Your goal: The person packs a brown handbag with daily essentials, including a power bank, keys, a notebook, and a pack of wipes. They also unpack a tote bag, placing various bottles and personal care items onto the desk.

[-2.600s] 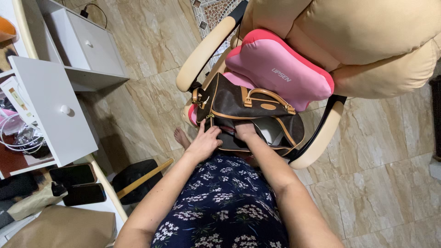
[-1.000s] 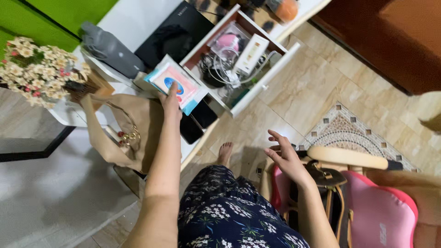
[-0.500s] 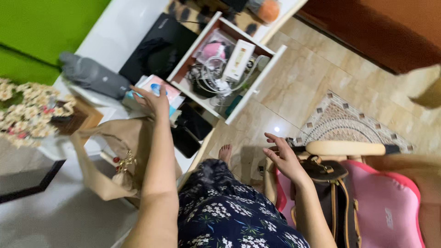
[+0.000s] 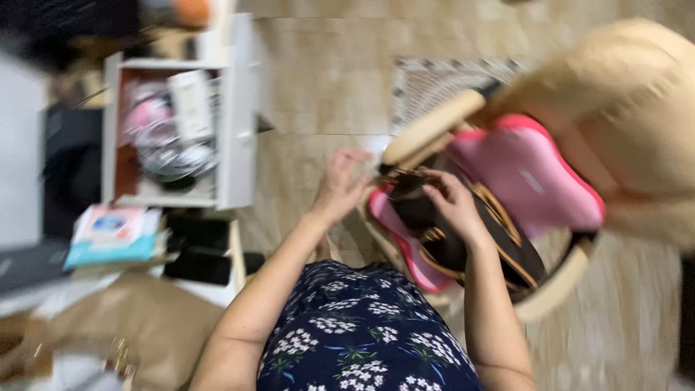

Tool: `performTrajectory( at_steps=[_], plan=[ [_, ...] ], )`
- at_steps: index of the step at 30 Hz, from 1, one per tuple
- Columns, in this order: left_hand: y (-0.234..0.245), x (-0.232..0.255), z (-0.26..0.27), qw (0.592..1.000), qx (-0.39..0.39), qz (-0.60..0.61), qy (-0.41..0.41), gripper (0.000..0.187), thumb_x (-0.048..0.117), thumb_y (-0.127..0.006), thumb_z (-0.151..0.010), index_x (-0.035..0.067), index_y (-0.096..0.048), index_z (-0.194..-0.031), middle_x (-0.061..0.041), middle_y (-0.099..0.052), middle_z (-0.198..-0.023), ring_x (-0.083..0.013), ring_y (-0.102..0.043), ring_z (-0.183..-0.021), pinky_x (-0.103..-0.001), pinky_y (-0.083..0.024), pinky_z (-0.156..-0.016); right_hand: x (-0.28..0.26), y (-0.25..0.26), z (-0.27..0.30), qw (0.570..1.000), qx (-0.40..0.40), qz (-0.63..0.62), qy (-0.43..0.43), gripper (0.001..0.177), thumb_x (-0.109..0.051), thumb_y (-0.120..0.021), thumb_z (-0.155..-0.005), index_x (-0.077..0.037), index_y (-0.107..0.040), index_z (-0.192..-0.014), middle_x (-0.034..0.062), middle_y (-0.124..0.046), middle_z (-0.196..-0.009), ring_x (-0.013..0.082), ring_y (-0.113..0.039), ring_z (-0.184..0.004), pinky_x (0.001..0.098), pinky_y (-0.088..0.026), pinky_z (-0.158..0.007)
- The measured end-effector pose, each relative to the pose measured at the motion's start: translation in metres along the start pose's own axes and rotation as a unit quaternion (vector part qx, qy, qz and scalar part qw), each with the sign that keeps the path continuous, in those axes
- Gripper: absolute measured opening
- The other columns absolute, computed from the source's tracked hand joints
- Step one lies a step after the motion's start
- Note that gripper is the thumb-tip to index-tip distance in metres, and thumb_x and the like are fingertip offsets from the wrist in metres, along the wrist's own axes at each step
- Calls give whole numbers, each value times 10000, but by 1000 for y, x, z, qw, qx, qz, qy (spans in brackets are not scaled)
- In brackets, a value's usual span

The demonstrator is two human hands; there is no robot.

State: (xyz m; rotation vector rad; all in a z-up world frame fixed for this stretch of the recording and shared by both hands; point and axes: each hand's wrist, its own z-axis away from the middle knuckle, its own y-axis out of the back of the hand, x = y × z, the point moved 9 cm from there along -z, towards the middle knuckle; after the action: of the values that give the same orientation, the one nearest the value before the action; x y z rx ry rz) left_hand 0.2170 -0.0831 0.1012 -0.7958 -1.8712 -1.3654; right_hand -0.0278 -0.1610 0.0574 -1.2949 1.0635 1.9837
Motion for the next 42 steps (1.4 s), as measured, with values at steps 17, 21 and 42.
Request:
performTrajectory(
  at_steps=[17, 21, 42],
  plan=[
    [-353, 24, 86, 727, -584, -324, -160, 566, 627, -506, -976, 152, -767, -1141, -126, -664, -1240, -299, -534, -1308, -663, -114, -1266, 336, 146, 114, 932, 148, 267, -198, 448, -62, -600, -885, -14, -576, -1330, 292, -600, -1250, 467, -553, -1194, 514, -455, -998],
    [-354, 22, 102, 716, -618, -288, -151, 668, 621, -440, -1045, 64, -802, -969, -114, -732, -1139, -311, -604, -1201, -600, -175, -1263, 352, 162, 100, 927, 157, 284, -188, 463, 7, -577, -836, -16, -629, -1295, 289, -631, -1210, 461, -589, -1168, 511, -478, -994],
    [-354, 49, 137, 741, -609, -230, -164, 325, 353, -656, -843, 57, -789, -822, -99, -735, -958, -323, -628, -1103, -606, -313, -1143, 440, -19, 126, 803, -317, 425, -274, 369, -157, -545, -1006, -138, -597, -1370, 110, -606, -1421, 281, -572, -1327, 429, -413, -1141]
  ],
)
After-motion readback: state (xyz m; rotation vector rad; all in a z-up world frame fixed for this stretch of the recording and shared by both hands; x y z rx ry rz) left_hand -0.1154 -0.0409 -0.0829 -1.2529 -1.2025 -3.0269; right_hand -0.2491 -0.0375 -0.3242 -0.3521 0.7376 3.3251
